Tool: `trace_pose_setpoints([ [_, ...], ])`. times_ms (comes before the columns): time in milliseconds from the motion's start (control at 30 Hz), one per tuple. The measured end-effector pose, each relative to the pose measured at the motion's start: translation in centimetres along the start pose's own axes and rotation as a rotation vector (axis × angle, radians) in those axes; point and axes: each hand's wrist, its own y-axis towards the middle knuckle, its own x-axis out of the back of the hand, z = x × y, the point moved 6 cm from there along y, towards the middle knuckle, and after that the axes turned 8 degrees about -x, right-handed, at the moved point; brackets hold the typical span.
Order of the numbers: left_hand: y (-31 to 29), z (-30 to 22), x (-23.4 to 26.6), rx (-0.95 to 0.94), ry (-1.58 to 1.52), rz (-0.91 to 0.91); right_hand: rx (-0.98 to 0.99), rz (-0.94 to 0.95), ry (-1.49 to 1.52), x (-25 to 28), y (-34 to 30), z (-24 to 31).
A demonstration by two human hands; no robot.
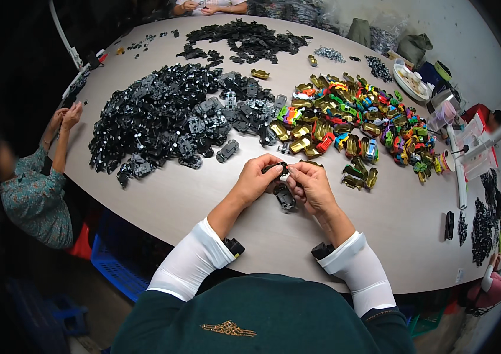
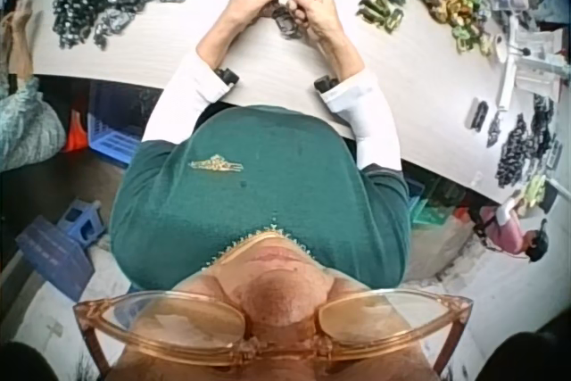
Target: The person assembles miniature toy cars by hand at a large table. They pick up a black plastic chassis and a colored body, fit the body onto the chassis, and place the completed unit on the table. The process is repeated with various colored bodies and black chassis throughout the clip.
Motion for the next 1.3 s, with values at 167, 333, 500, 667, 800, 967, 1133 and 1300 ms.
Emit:
trace_pose_setpoints([
  [167,0.0,-0.2,0.0,-0.06,0.158,0.003,0.027,-0.025,0.001,-0.1,0.0,0.0],
  [333,-0.4,-1.0,-0.7,-0.058,0.2,-0.024,0.098,-0.041,-0.078,0.0,-0.1,0.1],
  [500,-0.7,-1.4,-0.9,-0.064,0.312,-0.018,0.149,-0.082,-0.203,0.2,-0.1,0.1],
  [667,-0.5,-0.3,-0.3,-0.048,0.206,-0.044,0.119,-0.056,-0.27,0.4,0.1,0.4],
  [800,-1.6,-2.9,0.7,0.101,0.153,-0.061,0.108,-0.072,-0.166,0.6,-0.2,1.3],
  [967,-9.7,-10.7,7.6,0.083,0.606,-0.046,0.262,-0.237,-0.581,2.2,0.5,1.9],
  [1133,-22.6,-15.6,17.7,0.305,1.241,-0.265,0.376,-0.34,-1.039,1.0,-0.7,3.2],
  [1300,-24.2,-17.8,17.1,0.12,1.595,-0.443,0.316,-0.284,-1.386,-1.3,-2.0,1.9],
])
